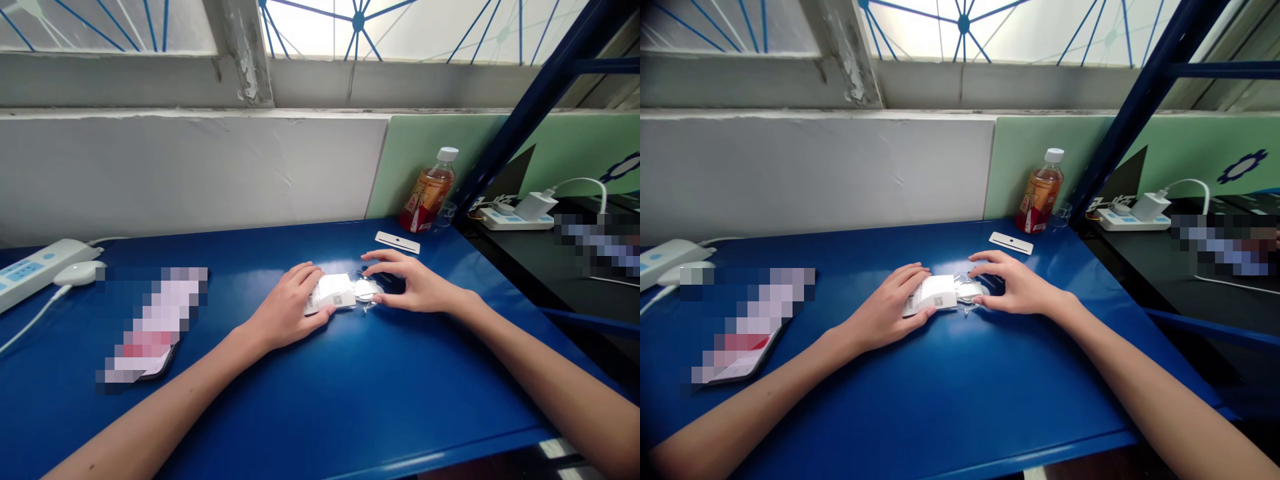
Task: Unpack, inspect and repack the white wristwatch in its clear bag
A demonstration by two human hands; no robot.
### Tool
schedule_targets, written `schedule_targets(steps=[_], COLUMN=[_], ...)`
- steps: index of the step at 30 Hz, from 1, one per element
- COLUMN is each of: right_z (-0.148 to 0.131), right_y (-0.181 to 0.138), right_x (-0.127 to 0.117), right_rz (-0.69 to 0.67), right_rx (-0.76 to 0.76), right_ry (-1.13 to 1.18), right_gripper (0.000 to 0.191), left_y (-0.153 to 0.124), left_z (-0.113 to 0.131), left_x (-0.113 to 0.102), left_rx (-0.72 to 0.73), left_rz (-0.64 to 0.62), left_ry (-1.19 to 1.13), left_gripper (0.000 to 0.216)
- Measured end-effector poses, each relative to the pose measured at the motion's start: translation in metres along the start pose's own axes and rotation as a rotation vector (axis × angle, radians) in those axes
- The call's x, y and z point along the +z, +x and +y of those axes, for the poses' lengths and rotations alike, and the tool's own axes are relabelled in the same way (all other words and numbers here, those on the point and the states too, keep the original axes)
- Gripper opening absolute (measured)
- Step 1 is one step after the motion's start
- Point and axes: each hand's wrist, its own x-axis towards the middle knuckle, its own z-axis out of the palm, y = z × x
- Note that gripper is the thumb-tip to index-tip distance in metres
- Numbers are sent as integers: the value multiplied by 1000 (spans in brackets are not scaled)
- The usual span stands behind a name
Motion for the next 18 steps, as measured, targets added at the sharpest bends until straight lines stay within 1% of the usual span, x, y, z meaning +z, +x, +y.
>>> schedule_targets(steps=[4, 7, 9, 15, 18], right_z=[-7, -8, -8, -3, -3], right_y=[0, 1, 1, 2, 1], right_x=[13, 19, 18, 4, 5], right_rz=[2, 16, 9, -18, -4], right_rx=[6, 20, 20, -16, -29], right_ry=[6, 23, 29, -27, -37], right_gripper=[40, 40, 38, 27, 24], left_y=[-1, -1, 0, 1, 1], left_z=[-1, -1, -1, 0, 0], left_x=[0, 1, 1, 1, 0], left_rx=[19, 22, 15, 4, 3], left_rz=[-5, -3, -5, -8, 2], left_ry=[-20, -26, -19, 3, -10], left_gripper=[53, 51, 49, 49, 49])
